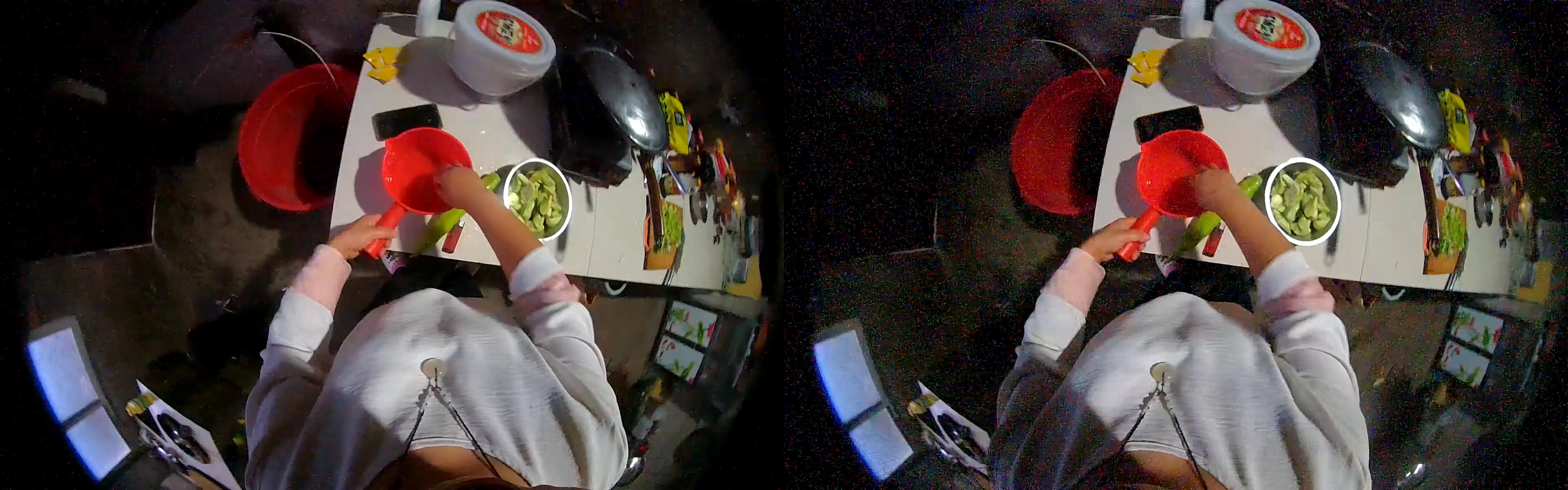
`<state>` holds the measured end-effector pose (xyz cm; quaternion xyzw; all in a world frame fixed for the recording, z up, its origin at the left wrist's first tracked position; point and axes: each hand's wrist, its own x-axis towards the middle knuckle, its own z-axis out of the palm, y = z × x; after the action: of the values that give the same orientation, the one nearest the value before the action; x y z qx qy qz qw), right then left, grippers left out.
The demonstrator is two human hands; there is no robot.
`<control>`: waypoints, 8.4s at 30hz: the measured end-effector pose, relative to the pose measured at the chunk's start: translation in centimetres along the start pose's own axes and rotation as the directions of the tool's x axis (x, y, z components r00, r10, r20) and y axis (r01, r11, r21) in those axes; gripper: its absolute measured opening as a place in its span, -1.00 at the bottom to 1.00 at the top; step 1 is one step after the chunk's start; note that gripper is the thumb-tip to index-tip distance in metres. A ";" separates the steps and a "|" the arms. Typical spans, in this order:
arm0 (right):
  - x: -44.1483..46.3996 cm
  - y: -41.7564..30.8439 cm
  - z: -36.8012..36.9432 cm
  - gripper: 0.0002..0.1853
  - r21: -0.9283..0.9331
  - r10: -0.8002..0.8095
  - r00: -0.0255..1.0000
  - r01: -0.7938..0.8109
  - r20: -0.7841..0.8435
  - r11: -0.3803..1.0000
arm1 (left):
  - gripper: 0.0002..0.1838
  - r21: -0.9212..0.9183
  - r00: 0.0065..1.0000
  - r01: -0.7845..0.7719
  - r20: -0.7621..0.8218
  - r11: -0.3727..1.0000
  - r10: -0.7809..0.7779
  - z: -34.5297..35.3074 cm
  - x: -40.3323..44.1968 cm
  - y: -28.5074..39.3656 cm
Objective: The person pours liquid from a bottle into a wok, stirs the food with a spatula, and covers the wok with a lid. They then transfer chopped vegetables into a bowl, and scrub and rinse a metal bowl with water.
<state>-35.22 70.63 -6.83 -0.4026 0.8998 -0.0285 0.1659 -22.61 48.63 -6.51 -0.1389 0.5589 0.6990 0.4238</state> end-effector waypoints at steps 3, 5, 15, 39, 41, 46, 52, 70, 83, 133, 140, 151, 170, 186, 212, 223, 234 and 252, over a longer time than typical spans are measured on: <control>2.1 -3.6 0.5 -0.81 -0.245 0.030 0.920 0.072 0.390 0.967 | -0.76 -0.003 0.990 -0.100 -0.103 0.995 0.099 1.1 -1.8 -1.5; 3.0 -7.9 -0.3 -0.83 -0.140 -0.176 0.905 0.246 0.387 0.959 | -0.74 -0.052 0.989 -0.119 -0.091 0.992 0.114 2.1 -4.8 -2.6; 6.9 -17.1 -1.7 -0.79 -0.469 -0.488 0.782 0.623 0.388 0.626 | -0.73 0.141 0.691 -0.484 -0.543 0.864 0.476 10.4 -10.0 -13.4; -9.8 -86.8 11.0 -0.74 -0.177 -0.694 0.059 0.979 0.718 -0.100 | -0.64 -0.357 0.292 -0.829 -0.933 0.431 -0.211 15.2 -54.5 -45.8; -10.6 -91.0 12.1 -0.73 -0.166 -0.672 0.066 0.982 0.738 -0.085 | -0.67 -0.296 0.204 -0.876 -0.943 0.382 -0.263 14.9 -57.3 -47.9; -12.3 -101.5 13.4 -0.74 0.019 -0.760 -0.159 0.982 0.630 -0.189 | -0.76 -0.239 0.111 -0.923 -0.916 0.302 -0.385 10.9 -64.6 -53.9; -8.5 -110.5 11.7 -0.78 0.444 -0.905 -0.294 0.797 -0.307 -0.409 | -0.82 -0.056 -0.014 -0.993 -0.824 0.106 -0.567 4.6 -76.2 -61.8; -0.8 -112.7 18.9 -0.87 0.282 -0.822 0.564 0.804 -0.085 0.523 | -0.80 -0.124 -0.370 -0.789 -0.686 0.602 -0.627 -19.3 -112.6 -88.5; -14.2 -115.4 20.1 -0.88 0.269 -0.627 0.769 0.634 -0.123 0.724 | -0.53 -0.402 -0.852 0.221 -0.523 0.889 -0.024 -21.6 -116.0 -90.1; -59.6 -52.7 29.5 -0.73 0.681 0.777 0.064 0.439 0.626 -0.585 | -0.61 0.802 0.908 -0.303 0.079 0.515 0.411 8.6 -20.1 -21.8; -51.5 -29.2 27.5 -0.70 0.703 0.818 0.310 0.419 0.484 -0.574 | -0.58 0.863 0.860 -0.277 0.026 0.423 0.510 13.9 -7.0 -15.8; -40.5 -7.2 6.8 -0.64 0.815 0.510 0.831 0.127 0.223 -0.565 | -0.21 0.937 0.606 0.275 -0.342 0.215 0.718 15.3 7.2 -5.9; -7.0 -5.3 9.5 -0.67 0.998 0.454 0.889 -0.067 0.069 -0.020 | -0.42 0.843 0.413 -0.012 -0.486 0.538 0.770 -3.9 -13.6 -12.5; -49.9 -3.3 10.6 -0.77 0.921 0.984 0.151 0.361 0.098 -0.147 | -0.45 0.657 0.450 -0.741 0.638 -0.137 0.625 35.2 -2.5 -1.6; -111.7 17.8 21.6 -0.46 0.757 0.976 -0.179 -0.653 -0.128 -0.020 | -0.35 -0.037 0.054 -0.975 0.914 -0.218 -0.402 112.0 29.8 -9.6; -133.1 38.5 29.9 -0.57 0.866 0.836 -0.421 -0.192 0.352 -0.461 | -0.31 -0.027 0.052 -0.960 0.962 -0.280 -0.269 140.3 48.1 -11.1; -158.1 73.2 27.4 -0.58 0.884 0.872 -0.271 0.359 0.407 -0.301 | -0.64 0.489 0.527 -0.834 0.843 -0.257 -0.107 162.8 64.2 -5.6; -176.9 131.3 20.4 -0.49 0.940 0.971 -0.098 0.288 0.220 -0.184 | -0.65 0.680 0.671 -0.729 0.732 -0.073 0.119 194.5 94.6 5.2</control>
<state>-12.75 290.64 -1.59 0.4303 0.5808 -0.6662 -0.1835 -29.09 264.80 -0.83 0.5368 0.7610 0.2549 0.2604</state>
